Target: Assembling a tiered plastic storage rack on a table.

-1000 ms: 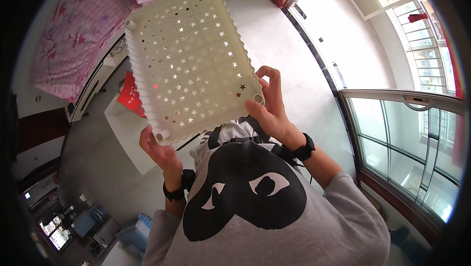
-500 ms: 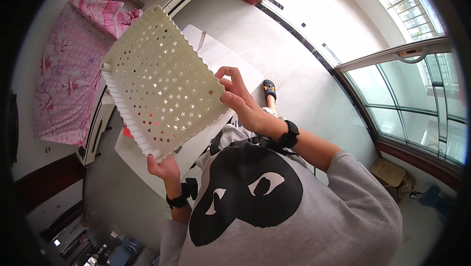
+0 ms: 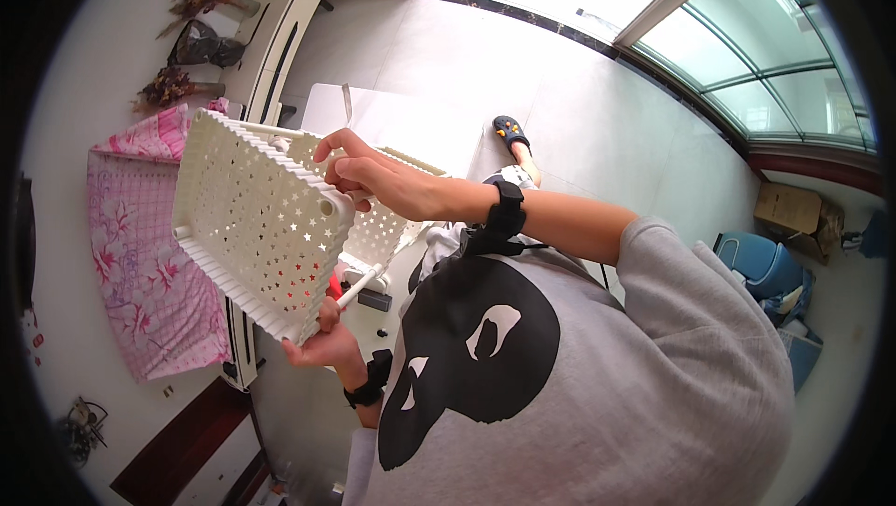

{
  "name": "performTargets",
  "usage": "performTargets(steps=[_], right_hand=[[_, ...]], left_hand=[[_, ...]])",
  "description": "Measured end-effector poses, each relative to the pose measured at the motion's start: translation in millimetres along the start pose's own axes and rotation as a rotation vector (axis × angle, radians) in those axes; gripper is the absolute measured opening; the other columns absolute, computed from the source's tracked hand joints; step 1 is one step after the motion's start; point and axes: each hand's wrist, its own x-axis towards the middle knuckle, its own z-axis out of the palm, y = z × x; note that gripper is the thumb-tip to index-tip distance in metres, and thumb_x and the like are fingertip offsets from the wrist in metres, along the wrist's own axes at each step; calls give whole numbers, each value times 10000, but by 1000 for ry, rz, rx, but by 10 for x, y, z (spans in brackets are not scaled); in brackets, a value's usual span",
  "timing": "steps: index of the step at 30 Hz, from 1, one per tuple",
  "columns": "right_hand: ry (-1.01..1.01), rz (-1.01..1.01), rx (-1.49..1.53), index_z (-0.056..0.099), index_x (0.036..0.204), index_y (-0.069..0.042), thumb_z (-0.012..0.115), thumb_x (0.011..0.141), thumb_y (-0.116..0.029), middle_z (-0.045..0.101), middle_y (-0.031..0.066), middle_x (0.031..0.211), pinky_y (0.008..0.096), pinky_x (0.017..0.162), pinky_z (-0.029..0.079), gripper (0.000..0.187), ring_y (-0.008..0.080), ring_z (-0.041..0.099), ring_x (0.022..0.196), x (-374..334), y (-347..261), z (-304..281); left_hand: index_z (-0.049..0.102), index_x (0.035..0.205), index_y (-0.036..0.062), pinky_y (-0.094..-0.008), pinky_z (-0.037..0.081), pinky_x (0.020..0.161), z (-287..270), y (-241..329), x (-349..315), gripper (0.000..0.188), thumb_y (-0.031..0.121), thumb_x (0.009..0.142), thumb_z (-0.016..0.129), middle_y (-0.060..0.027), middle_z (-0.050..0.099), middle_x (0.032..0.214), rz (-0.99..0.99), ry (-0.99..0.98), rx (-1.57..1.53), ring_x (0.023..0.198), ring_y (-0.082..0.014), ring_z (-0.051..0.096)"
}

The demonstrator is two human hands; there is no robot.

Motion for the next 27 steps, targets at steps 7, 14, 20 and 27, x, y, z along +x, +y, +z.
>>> performTargets(steps=[7, 14, 20, 27], right_hand=[[-16, -19, -34, 297, 1297, -31, 296, 938, -324, 370, 34, 829, 292, 688, 375, 463, 127, 366, 723, 9, -32, -83], [-34, -91, -181, 297, 1306, -62, 302, 968, -482, 443, 48, 882, 304, 726, 401, 539, 138, 435, 796, -29, -40, -111], [-43, -69, -156, 302, 1303, -70, 314, 961, -516, 452, 47, 890, 311, 726, 407, 563, 136, 447, 814, 16, -20, -161], [-104, -84, -189, 303, 1312, -64, 322, 969, -485, 438, 32, 858, 295, 714, 398, 543, 130, 437, 774, 80, -61, -92]], left_hand=[[482, 927, -21, -278, 237, 482, 191, 68, 0, 688, 623, 808, 272, -13, 287, 506, 73, -159, 166, 461, -132, 264], [476, 835, -15, -284, 235, 488, 208, 115, 12, 675, 621, 825, 253, -7, 287, 503, 76, -273, 253, 468, -129, 247], [485, 849, -23, -279, 231, 483, 194, 46, -21, 676, 618, 822, 273, -8, 305, 514, 49, -62, 182, 462, -126, 245], [489, 852, -18, -277, 227, 473, 144, 47, -18, 674, 625, 810, 295, -9, 321, 520, 71, -115, 197, 450, -122, 260]])
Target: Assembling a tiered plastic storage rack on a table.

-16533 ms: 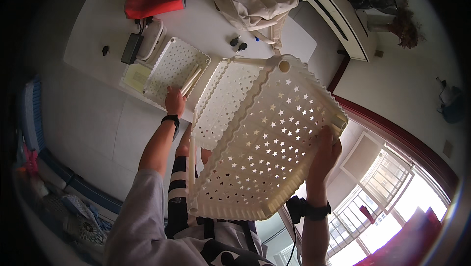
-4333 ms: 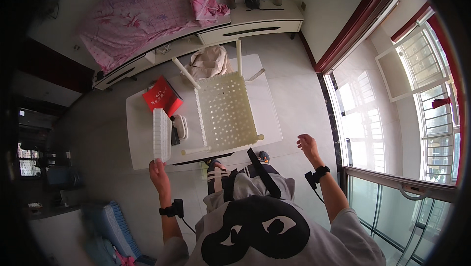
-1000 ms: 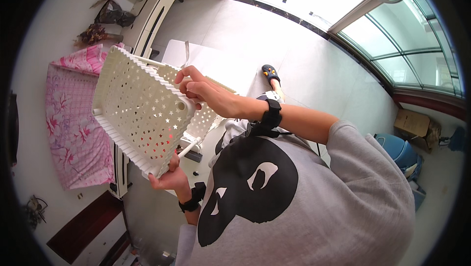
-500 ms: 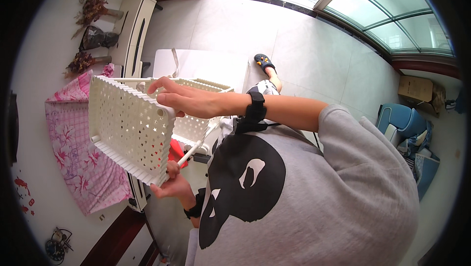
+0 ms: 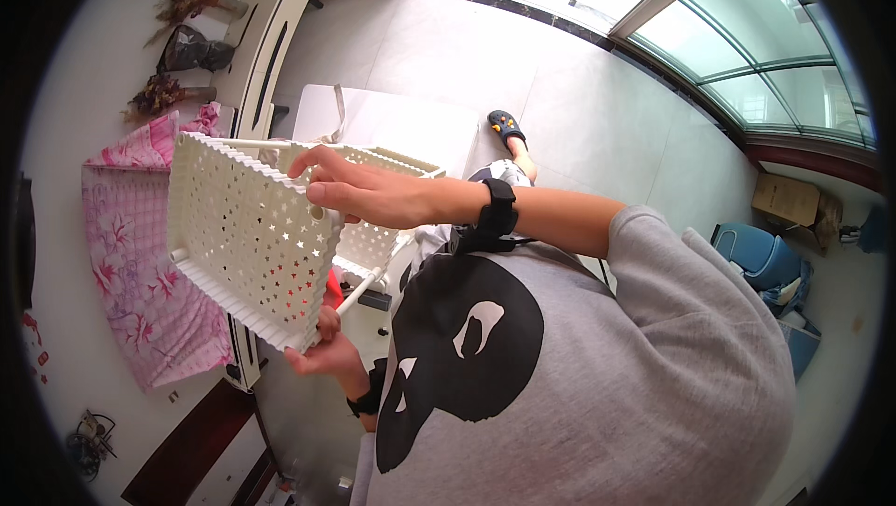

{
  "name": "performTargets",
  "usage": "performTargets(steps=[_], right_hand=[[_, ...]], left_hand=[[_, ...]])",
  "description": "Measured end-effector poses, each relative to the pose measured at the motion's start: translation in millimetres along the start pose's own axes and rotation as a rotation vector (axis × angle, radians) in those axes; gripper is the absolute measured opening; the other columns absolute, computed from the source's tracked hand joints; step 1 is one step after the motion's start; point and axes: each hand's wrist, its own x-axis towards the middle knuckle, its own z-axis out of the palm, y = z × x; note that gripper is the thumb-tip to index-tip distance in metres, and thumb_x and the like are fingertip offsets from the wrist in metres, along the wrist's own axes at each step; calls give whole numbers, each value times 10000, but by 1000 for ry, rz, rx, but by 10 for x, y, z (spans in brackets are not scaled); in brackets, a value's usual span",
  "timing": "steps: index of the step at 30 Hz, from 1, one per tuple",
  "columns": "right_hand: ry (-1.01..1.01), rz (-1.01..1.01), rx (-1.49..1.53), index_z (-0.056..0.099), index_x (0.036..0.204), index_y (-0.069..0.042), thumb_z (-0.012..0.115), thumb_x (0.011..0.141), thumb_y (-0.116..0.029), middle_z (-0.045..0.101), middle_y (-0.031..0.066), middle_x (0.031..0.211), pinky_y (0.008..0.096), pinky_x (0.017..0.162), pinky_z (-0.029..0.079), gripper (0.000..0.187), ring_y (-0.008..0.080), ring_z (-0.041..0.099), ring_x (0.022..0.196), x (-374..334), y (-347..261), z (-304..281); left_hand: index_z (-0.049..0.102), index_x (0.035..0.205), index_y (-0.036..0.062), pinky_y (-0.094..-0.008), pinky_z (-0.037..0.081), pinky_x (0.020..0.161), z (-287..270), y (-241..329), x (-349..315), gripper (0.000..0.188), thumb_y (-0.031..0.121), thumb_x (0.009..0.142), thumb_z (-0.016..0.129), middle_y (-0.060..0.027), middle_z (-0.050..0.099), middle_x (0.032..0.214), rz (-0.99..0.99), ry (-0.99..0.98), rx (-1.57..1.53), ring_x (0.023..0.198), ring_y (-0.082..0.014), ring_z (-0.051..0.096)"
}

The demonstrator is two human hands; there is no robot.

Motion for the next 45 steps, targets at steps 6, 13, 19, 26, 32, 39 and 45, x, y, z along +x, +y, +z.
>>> performTargets(steps=[6, 13, 19, 26, 32, 39, 45], right_hand=[[-52, 17, 33, 263, 1333, -78, 318, 974, -470, 402, 32, 836, 296, 704, 384, 535, 123, 415, 759, 51, -44, -38], [-91, 52, 87, 228, 1355, -72, 312, 974, -446, 428, 55, 916, 311, 709, 392, 540, 145, 432, 787, 127, -44, -81], [-129, -2, 41, 184, 1400, -51, 328, 969, -449, 447, 95, 973, 326, 729, 408, 604, 162, 461, 825, 183, -103, -102], [-194, -14, 42, 157, 1427, -82, 311, 954, -544, 423, 112, 1088, 316, 725, 406, 679, 165, 446, 830, 282, -39, -149], [-188, -11, 103, 216, 1384, -66, 341, 984, -442, 457, 82, 936, 309, 742, 415, 563, 154, 464, 797, 313, -1, -153], [-208, 78, 297, 233, 1371, -69, 359, 964, -330, 427, 50, 891, 291, 695, 394, 500, 130, 422, 752, 292, 49, -225], [-245, 79, 314, 373, 1280, -31, 414, 846, -166, 504, 60, 922, 300, 786, 423, 456, 143, 485, 830, 276, 137, -308]], left_hand=[[488, 818, -13, -273, 219, 460, 4, 47, -2, 671, 629, 810, 291, -12, 323, 508, 21, -8, 6, 436, -123, 265], [468, 773, 2, -266, 228, 439, 72, 32, -30, 631, 605, 816, 286, -19, 323, 505, 30, 135, -6, 421, -125, 259], [360, 640, 79, -278, 189, 453, 115, 75, -66, 474, 503, 837, 281, 2, 229, 483, -14, 194, 37, 437, -119, 203], [327, 607, 99, -287, 195, 488, 163, 74, -91, 411, 450, 821, 305, 6, 193, 484, -64, 179, -33, 452, -125, 176], [420, 701, 61, -277, 197, 478, 202, 127, -58, 498, 537, 813, 324, 9, 227, 482, -47, 195, -77, 437, -122, 191], [329, 596, 99, -281, 205, 475, 309, 123, -41, 480, 512, 836, 286, 4, 230, 480, -89, 393, -18, 451, -126, 219], [370, 638, 81, -274, 198, 466, 221, 41, -63, 489, 520, 836, 283, 5, 231, 479, -76, 357, -30, 445, -122, 213]])
